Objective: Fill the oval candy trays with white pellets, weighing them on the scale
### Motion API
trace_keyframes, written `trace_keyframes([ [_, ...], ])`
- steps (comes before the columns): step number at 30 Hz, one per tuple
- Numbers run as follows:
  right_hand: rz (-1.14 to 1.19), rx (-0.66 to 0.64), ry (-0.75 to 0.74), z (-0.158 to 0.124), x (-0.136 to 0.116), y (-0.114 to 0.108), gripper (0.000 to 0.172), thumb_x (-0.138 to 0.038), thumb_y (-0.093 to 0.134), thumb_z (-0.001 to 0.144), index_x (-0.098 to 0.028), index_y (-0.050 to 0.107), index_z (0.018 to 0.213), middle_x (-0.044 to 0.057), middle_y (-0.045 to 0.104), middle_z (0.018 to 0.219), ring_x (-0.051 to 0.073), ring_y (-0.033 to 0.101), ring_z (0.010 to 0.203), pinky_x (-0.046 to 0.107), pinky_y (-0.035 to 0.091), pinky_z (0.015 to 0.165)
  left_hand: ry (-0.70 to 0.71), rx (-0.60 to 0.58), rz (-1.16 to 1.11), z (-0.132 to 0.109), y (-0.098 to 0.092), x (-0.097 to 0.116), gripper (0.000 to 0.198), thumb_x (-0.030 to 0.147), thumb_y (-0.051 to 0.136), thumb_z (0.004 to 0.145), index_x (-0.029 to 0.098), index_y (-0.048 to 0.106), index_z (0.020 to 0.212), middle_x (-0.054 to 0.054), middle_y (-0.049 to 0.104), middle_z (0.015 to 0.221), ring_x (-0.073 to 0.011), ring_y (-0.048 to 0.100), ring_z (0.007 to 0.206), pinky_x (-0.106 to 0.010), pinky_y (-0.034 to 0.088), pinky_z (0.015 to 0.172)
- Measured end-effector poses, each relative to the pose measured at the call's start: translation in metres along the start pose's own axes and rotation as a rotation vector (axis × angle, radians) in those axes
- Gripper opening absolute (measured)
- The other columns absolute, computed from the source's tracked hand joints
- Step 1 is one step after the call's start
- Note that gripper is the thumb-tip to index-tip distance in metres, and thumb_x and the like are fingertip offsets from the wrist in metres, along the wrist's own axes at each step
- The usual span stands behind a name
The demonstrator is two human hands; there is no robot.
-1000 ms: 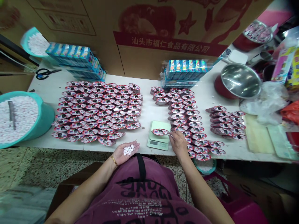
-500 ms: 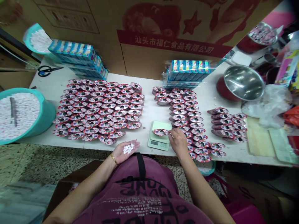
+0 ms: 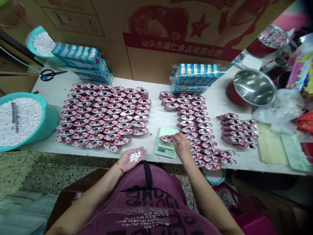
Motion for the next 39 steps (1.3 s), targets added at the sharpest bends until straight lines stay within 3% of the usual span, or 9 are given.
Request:
trace_keyframes([
  [4, -0.016, -0.108, -0.082, -0.002, 0.009, 0.002, 0.035, -0.028, 0.050, 0.074, -0.018, 0.049, 0.108, 0.008, 0.050, 0.104, 0.020, 0.044, 0.092, 0.033, 0.036, 0.079, 0.023, 0.034, -0.011, -0.003, -0.006, -0.001, 0.035, 0.011, 0.045, 0.072, 0.004, 0.051, 0.105, -0.017, 0.054, 0.109, -0.0233, 0.050, 0.102, -0.033, 0.039, 0.086],
  [7, -0.041, -0.203, -0.126, -0.003, 0.002, 0.007, 0.038, -0.022, 0.049, 0.073, -0.018, 0.045, 0.111, 0.007, 0.052, 0.101, 0.020, 0.045, 0.091, 0.033, 0.037, 0.077, 0.037, 0.042, -0.029, -0.010, -0.011, -0.001, 0.033, 0.011, 0.045, 0.071, 0.004, 0.053, 0.103, -0.017, 0.054, 0.108, -0.0240, 0.049, 0.103, -0.034, 0.039, 0.087],
  [14, 0.035, -0.301, -0.301, 0.021, -0.100, 0.062, 0.037, -0.018, 0.045, 0.077, -0.016, 0.043, 0.113, 0.010, 0.052, 0.101, 0.019, 0.044, 0.091, 0.030, 0.039, 0.077, 0.077, 0.117, -0.062, -0.023, -0.017, 0.003, 0.030, 0.011, 0.046, 0.071, 0.004, 0.054, 0.099, -0.017, 0.057, 0.103, -0.0233, 0.049, 0.103, -0.032, 0.040, 0.086],
  [17, 0.065, -0.261, -0.277, 0.028, -0.119, 0.078, 0.038, -0.021, 0.043, 0.078, -0.018, 0.040, 0.116, 0.008, 0.051, 0.103, 0.018, 0.044, 0.091, 0.028, 0.040, 0.074, 0.085, 0.115, -0.051, -0.017, -0.017, 0.010, 0.032, 0.011, 0.045, 0.071, 0.003, 0.052, 0.102, -0.017, 0.057, 0.103, -0.0231, 0.048, 0.104, -0.033, 0.038, 0.088],
  [20, 0.084, -0.124, -0.206, 0.022, -0.084, 0.063, 0.033, -0.023, 0.041, 0.080, -0.017, 0.045, 0.112, 0.007, 0.050, 0.105, 0.017, 0.043, 0.093, 0.027, 0.038, 0.078, 0.104, 0.104, -0.048, -0.007, -0.017, 0.020, 0.037, 0.010, 0.045, 0.071, 0.004, 0.048, 0.108, -0.017, 0.056, 0.106, -0.0232, 0.045, 0.106, -0.033, 0.037, 0.090],
  [24, -0.132, 0.089, 0.130, 0.005, 0.012, 0.014, 0.027, -0.026, 0.039, 0.079, -0.015, 0.055, 0.099, 0.010, 0.051, 0.096, 0.020, 0.043, 0.088, 0.034, 0.035, 0.078, 0.099, 0.080, -0.039, 0.001, -0.015, 0.027, 0.042, 0.010, 0.045, 0.071, 0.004, 0.043, 0.113, -0.017, 0.054, 0.109, -0.0235, 0.043, 0.108, -0.034, 0.036, 0.091],
  [28, -0.385, 0.069, 0.368, 0.007, 0.069, -0.004, 0.034, -0.038, 0.045, 0.075, -0.012, 0.058, 0.093, 0.014, 0.049, 0.090, 0.025, 0.041, 0.086, 0.036, 0.033, 0.070, 0.064, 0.086, -0.024, 0.002, -0.008, 0.021, 0.041, 0.010, 0.046, 0.071, 0.003, 0.045, 0.111, -0.017, 0.054, 0.108, -0.0243, 0.043, 0.108, -0.034, 0.036, 0.091],
  [33, -0.423, 0.003, 0.307, 0.025, 0.072, -0.003, 0.028, -0.039, 0.048, 0.073, -0.014, 0.061, 0.077, 0.011, 0.048, 0.087, 0.022, 0.040, 0.081, 0.032, 0.032, 0.066, 0.052, 0.096, -0.013, 0.002, -0.001, 0.011, 0.037, 0.011, 0.046, 0.071, 0.002, 0.049, 0.107, -0.017, 0.054, 0.108, -0.0246, 0.045, 0.107, -0.034, 0.036, 0.091],
  [39, -0.420, 0.015, 0.030, 0.016, 0.024, -0.027, 0.020, -0.032, 0.045, 0.077, -0.017, 0.058, 0.078, 0.008, 0.048, 0.089, 0.021, 0.038, 0.083, 0.033, 0.029, 0.070, 0.068, 0.084, -0.018, 0.002, 0.002, 0.009, 0.033, 0.011, 0.047, 0.071, 0.002, 0.052, 0.102, -0.017, 0.055, 0.107, -0.0248, 0.046, 0.105, -0.034, 0.037, 0.090],
])
Point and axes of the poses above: each hand's wrist, its own z-axis towards the middle knuckle, its own y-axis out of the palm, x = y × z, the point moved 3 cm from there along z, towards the middle knuckle
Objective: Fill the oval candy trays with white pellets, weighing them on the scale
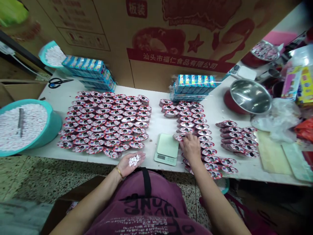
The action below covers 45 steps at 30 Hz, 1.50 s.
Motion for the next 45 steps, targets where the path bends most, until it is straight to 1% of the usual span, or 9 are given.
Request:
trace_keyframes([
  [4, 0.053, -0.112, -0.237, -0.012, -0.044, -0.001, 0.016, -0.024, 0.044, 0.079, -0.017, 0.058, 0.075, 0.007, 0.050, 0.085, 0.020, 0.039, 0.082, 0.033, 0.029, 0.068, -0.027, -0.034, 0.004, 0.001, 0.008, -0.004, 0.032, 0.012, 0.047, 0.072, 0.004, 0.053, 0.102, -0.016, 0.056, 0.106, -0.0239, 0.048, 0.103, -0.034, 0.037, 0.089],
  [11, 0.266, -0.110, -0.221, -0.038, -0.084, 0.001, 0.024, -0.030, 0.044, 0.079, -0.016, 0.053, 0.097, 0.009, 0.050, 0.095, 0.021, 0.041, 0.086, 0.033, 0.034, 0.071, -0.083, -0.126, -0.020, -0.001, 0.030, -0.012, 0.030, 0.018, 0.044, 0.076, 0.004, 0.054, 0.100, -0.015, 0.058, 0.102, -0.0227, 0.051, 0.098, -0.035, 0.036, 0.087],
  [16, 0.448, -0.237, -0.544, -0.057, -0.145, -0.010, 0.025, -0.020, 0.043, 0.080, -0.016, 0.048, 0.104, 0.007, 0.050, 0.094, 0.016, 0.043, 0.080, 0.026, 0.039, 0.069, -0.142, -0.100, -0.028, -0.001, 0.026, -0.026, 0.022, 0.023, 0.043, 0.077, 0.008, 0.059, 0.083, -0.007, 0.063, 0.073, -0.0144, 0.059, 0.069, -0.028, 0.042, 0.074],
  [19, 0.441, -0.325, -0.557, -0.060, -0.159, -0.010, 0.019, -0.015, 0.042, 0.078, -0.017, 0.049, 0.097, 0.005, 0.050, 0.088, 0.015, 0.044, 0.078, 0.025, 0.040, 0.065, -0.169, -0.046, -0.011, -0.004, 0.018, -0.033, 0.019, 0.023, 0.044, 0.077, 0.010, 0.058, 0.076, -0.004, 0.062, 0.066, -0.0129, 0.058, 0.063, -0.027, 0.042, 0.072],
  [25, 0.451, -0.354, -0.487, -0.063, -0.157, -0.010, 0.026, -0.011, 0.040, 0.078, -0.018, 0.043, 0.103, 0.005, 0.048, 0.089, 0.015, 0.046, 0.082, 0.024, 0.042, 0.064, -0.199, 0.037, 0.102, -0.008, 0.010, -0.035, 0.018, 0.020, 0.045, 0.075, 0.009, 0.058, 0.073, -0.006, 0.062, 0.064, -0.0151, 0.059, 0.063, -0.029, 0.042, 0.073],
  [32, 0.598, -0.371, -0.395, -0.066, -0.150, 0.000, 0.014, -0.015, 0.043, 0.077, -0.017, 0.049, 0.090, 0.004, 0.049, 0.084, 0.013, 0.049, 0.074, 0.022, 0.042, 0.061, -0.193, -0.073, 0.093, -0.005, 0.016, -0.034, 0.018, 0.018, 0.043, 0.075, 0.008, 0.059, 0.076, -0.009, 0.063, 0.073, -0.0170, 0.059, 0.074, -0.031, 0.040, 0.078],
  [36, 0.838, -0.165, -0.227, -0.058, -0.111, -0.002, 0.017, -0.013, 0.043, 0.074, -0.017, 0.049, 0.089, 0.003, 0.049, 0.082, 0.011, 0.050, 0.073, 0.022, 0.042, 0.066, -0.194, -0.125, 0.068, -0.003, 0.026, -0.033, 0.027, 0.018, 0.043, 0.075, 0.005, 0.056, 0.095, -0.015, 0.061, 0.093, -0.0208, 0.054, 0.093, -0.034, 0.036, 0.086],
  [39, 0.812, -0.033, -0.076, -0.043, -0.072, -0.002, 0.019, -0.012, 0.042, 0.074, -0.017, 0.050, 0.090, 0.004, 0.051, 0.083, 0.012, 0.050, 0.071, 0.024, 0.043, 0.067, -0.192, -0.132, 0.057, -0.003, 0.028, -0.029, 0.032, 0.019, 0.044, 0.075, 0.004, 0.053, 0.102, -0.017, 0.055, 0.107, -0.0232, 0.048, 0.103, -0.035, 0.032, 0.090],
  [45, 0.679, 0.020, -0.076, -0.022, -0.040, 0.012, 0.021, -0.016, 0.040, 0.077, -0.016, 0.054, 0.094, 0.006, 0.055, 0.089, 0.014, 0.052, 0.084, 0.026, 0.042, 0.076, -0.176, -0.140, 0.037, -0.001, 0.022, -0.028, 0.034, 0.020, 0.044, 0.076, 0.003, 0.052, 0.104, -0.017, 0.052, 0.112, -0.0243, 0.046, 0.106, -0.035, 0.031, 0.091],
])
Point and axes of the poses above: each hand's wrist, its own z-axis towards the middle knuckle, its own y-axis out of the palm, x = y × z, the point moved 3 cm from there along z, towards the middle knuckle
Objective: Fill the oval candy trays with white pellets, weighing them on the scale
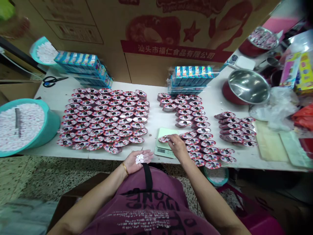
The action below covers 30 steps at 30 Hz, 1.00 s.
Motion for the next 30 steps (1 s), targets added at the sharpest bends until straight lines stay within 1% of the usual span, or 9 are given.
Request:
trace_keyframes([
  [3, 0.031, 0.063, 0.005, -0.006, 0.004, -0.005, 0.021, -0.018, 0.039, 0.080, -0.017, 0.054, 0.094, 0.005, 0.058, 0.088, 0.013, 0.053, 0.084, 0.025, 0.042, 0.076, 0.007, -0.008, -0.015, -0.001, -0.003, 0.000, 0.034, 0.019, 0.044, 0.075, 0.004, 0.053, 0.104, -0.017, 0.053, 0.111, -0.0239, 0.046, 0.105, -0.035, 0.031, 0.091],
  [6, 0.033, 0.120, 0.075, -0.020, 0.012, -0.018, 0.020, -0.022, 0.038, 0.081, -0.019, 0.056, 0.090, 0.004, 0.059, 0.086, 0.013, 0.054, 0.082, 0.026, 0.043, 0.074, 0.018, -0.004, -0.022, -0.004, -0.007, 0.001, 0.034, 0.019, 0.044, 0.075, 0.005, 0.052, 0.104, -0.016, 0.053, 0.111, -0.0234, 0.047, 0.104, -0.035, 0.032, 0.090],
  [10, 0.012, 0.155, 0.182, -0.043, 0.028, -0.029, 0.020, -0.025, 0.040, 0.080, -0.019, 0.058, 0.087, 0.004, 0.060, 0.083, 0.014, 0.055, 0.077, 0.027, 0.043, 0.070, 0.040, 0.018, -0.028, -0.006, -0.010, 0.004, 0.032, 0.019, 0.044, 0.075, 0.005, 0.053, 0.103, -0.016, 0.054, 0.110, -0.0233, 0.048, 0.104, -0.035, 0.033, 0.090],
  [13, 0.012, 0.153, 0.224, -0.055, 0.036, -0.029, 0.020, -0.025, 0.041, 0.079, -0.019, 0.058, 0.087, 0.004, 0.060, 0.083, 0.014, 0.055, 0.077, 0.027, 0.043, 0.070, 0.050, 0.033, -0.026, -0.006, -0.011, 0.006, 0.032, 0.019, 0.044, 0.075, 0.006, 0.053, 0.103, -0.016, 0.053, 0.110, -0.0234, 0.047, 0.104, -0.036, 0.034, 0.089],
  [16, 0.004, 0.132, 0.233, -0.059, 0.039, -0.026, 0.020, -0.026, 0.040, 0.079, -0.020, 0.058, 0.087, 0.004, 0.060, 0.084, 0.014, 0.055, 0.079, 0.028, 0.043, 0.071, 0.057, 0.062, -0.012, -0.005, -0.013, 0.007, 0.032, 0.018, 0.045, 0.074, 0.006, 0.053, 0.103, -0.016, 0.055, 0.108, -0.0227, 0.050, 0.100, -0.035, 0.037, 0.087],
  [18, -0.014, 0.128, 0.221, -0.056, 0.037, -0.024, 0.022, -0.026, 0.040, 0.079, -0.020, 0.057, 0.091, 0.005, 0.059, 0.087, 0.015, 0.054, 0.082, 0.029, 0.043, 0.073, 0.066, 0.088, 0.002, -0.004, -0.015, 0.008, 0.032, 0.016, 0.046, 0.073, 0.006, 0.053, 0.103, -0.016, 0.056, 0.106, -0.0217, 0.053, 0.096, -0.034, 0.039, 0.084],
  [20, -0.045, 0.117, 0.173, -0.049, 0.032, -0.022, 0.025, -0.027, 0.042, 0.078, -0.019, 0.054, 0.099, 0.007, 0.056, 0.097, 0.017, 0.051, 0.092, 0.032, 0.041, 0.078, 0.075, 0.108, 0.014, -0.004, -0.018, 0.008, 0.033, 0.015, 0.046, 0.073, 0.006, 0.052, 0.103, -0.016, 0.056, 0.104, -0.0209, 0.055, 0.092, -0.032, 0.040, 0.082],
  [24, -0.142, 0.022, 0.047, -0.027, 0.022, -0.013, 0.042, -0.026, 0.048, 0.074, -0.018, 0.043, 0.115, 0.010, 0.044, 0.115, 0.021, 0.038, 0.108, 0.038, 0.034, 0.089, 0.087, 0.114, 0.025, -0.007, -0.020, 0.007, 0.034, 0.012, 0.046, 0.072, 0.006, 0.051, 0.105, -0.017, 0.056, 0.104, -0.0209, 0.055, 0.092, -0.032, 0.041, 0.080],
  [30, -0.189, -0.089, -0.033, -0.005, 0.022, -0.004, 0.055, -0.026, 0.054, 0.068, -0.019, 0.035, 0.120, 0.011, 0.038, 0.121, 0.023, 0.035, 0.110, 0.042, 0.031, 0.088, 0.119, 0.120, 0.019, -0.012, -0.029, 0.007, 0.039, 0.012, 0.045, 0.072, 0.007, 0.047, 0.111, -0.016, 0.057, 0.102, -0.0187, 0.057, 0.087, -0.029, 0.043, 0.075],
])
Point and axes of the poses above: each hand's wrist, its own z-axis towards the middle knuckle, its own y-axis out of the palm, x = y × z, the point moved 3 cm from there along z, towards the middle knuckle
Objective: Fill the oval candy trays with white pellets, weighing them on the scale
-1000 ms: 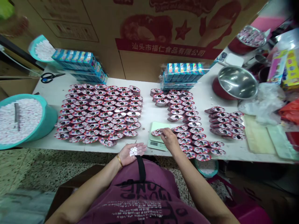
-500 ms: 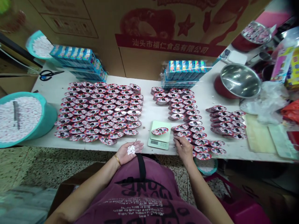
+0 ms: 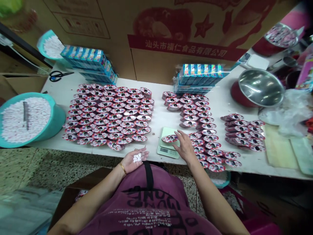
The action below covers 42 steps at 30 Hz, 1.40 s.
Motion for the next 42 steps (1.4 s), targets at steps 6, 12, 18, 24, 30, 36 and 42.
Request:
trace_keyframes([
  [6, 0.138, -0.014, -0.089, 0.000, -0.050, -0.007, 0.032, -0.028, 0.046, 0.077, -0.020, 0.047, 0.108, 0.009, 0.048, 0.106, 0.020, 0.042, 0.100, 0.036, 0.035, 0.084, -0.020, -0.075, -0.021, 0.001, 0.014, -0.003, 0.034, 0.014, 0.045, 0.074, 0.007, 0.050, 0.107, -0.015, 0.056, 0.104, -0.0203, 0.054, 0.093, -0.031, 0.038, 0.082],
  [12, 0.108, -0.262, -0.267, -0.010, -0.121, 0.023, 0.022, -0.023, 0.038, 0.082, -0.017, 0.053, 0.097, 0.006, 0.053, 0.084, 0.015, 0.047, 0.079, 0.028, 0.039, 0.072, -0.121, -0.162, -0.079, 0.010, 0.044, -0.010, 0.023, 0.022, 0.042, 0.078, 0.007, 0.058, 0.083, -0.008, 0.061, 0.071, -0.0148, 0.057, 0.069, -0.029, 0.040, 0.074],
  [18, 0.122, -0.268, -0.267, -0.028, -0.113, 0.039, 0.017, -0.020, 0.039, 0.082, -0.016, 0.054, 0.086, 0.005, 0.053, 0.078, 0.015, 0.047, 0.074, 0.027, 0.040, 0.068, -0.207, -0.146, -0.018, 0.012, 0.038, -0.019, 0.018, 0.017, 0.044, 0.076, 0.007, 0.059, 0.079, -0.008, 0.062, 0.072, -0.0153, 0.058, 0.071, -0.031, 0.038, 0.079],
  [24, 0.377, 0.062, -0.012, -0.019, -0.059, 0.002, 0.016, -0.020, 0.040, 0.080, -0.019, 0.053, 0.088, 0.004, 0.055, 0.082, 0.014, 0.051, 0.080, 0.027, 0.042, 0.072, -0.163, -0.094, 0.084, 0.017, 0.039, -0.013, 0.025, 0.012, 0.047, 0.072, 0.003, 0.058, 0.093, -0.018, 0.060, 0.096, -0.0233, 0.054, 0.094, -0.034, 0.035, 0.087],
  [30, 0.370, 0.107, -0.007, 0.007, -0.013, -0.010, 0.015, -0.020, 0.043, 0.078, -0.019, 0.057, 0.082, 0.004, 0.058, 0.079, 0.013, 0.054, 0.076, 0.026, 0.043, 0.071, -0.058, 0.005, 0.038, 0.014, 0.036, -0.012, 0.026, 0.014, 0.049, 0.072, 0.002, 0.056, 0.095, -0.017, 0.057, 0.103, -0.0237, 0.052, 0.098, -0.031, 0.040, 0.084],
  [36, 0.412, 0.079, -0.063, 0.000, -0.012, -0.008, 0.017, -0.020, 0.042, 0.079, -0.019, 0.058, 0.085, 0.004, 0.059, 0.080, 0.013, 0.054, 0.077, 0.027, 0.043, 0.071, 0.070, 0.037, -0.097, 0.009, 0.029, -0.034, 0.026, 0.014, 0.046, 0.074, 0.004, 0.055, 0.097, -0.015, 0.057, 0.103, -0.0207, 0.055, 0.093, -0.029, 0.042, 0.080],
  [42, 0.362, -0.097, -0.310, -0.014, -0.044, -0.006, 0.026, -0.025, 0.046, 0.078, -0.021, 0.053, 0.103, 0.006, 0.057, 0.095, 0.015, 0.051, 0.089, 0.030, 0.041, 0.077, 0.042, 0.009, -0.090, 0.024, 0.047, -0.055, 0.026, 0.021, 0.050, 0.074, 0.005, 0.056, 0.093, -0.012, 0.063, 0.084, -0.0167, 0.060, 0.072, -0.023, 0.045, 0.062],
])
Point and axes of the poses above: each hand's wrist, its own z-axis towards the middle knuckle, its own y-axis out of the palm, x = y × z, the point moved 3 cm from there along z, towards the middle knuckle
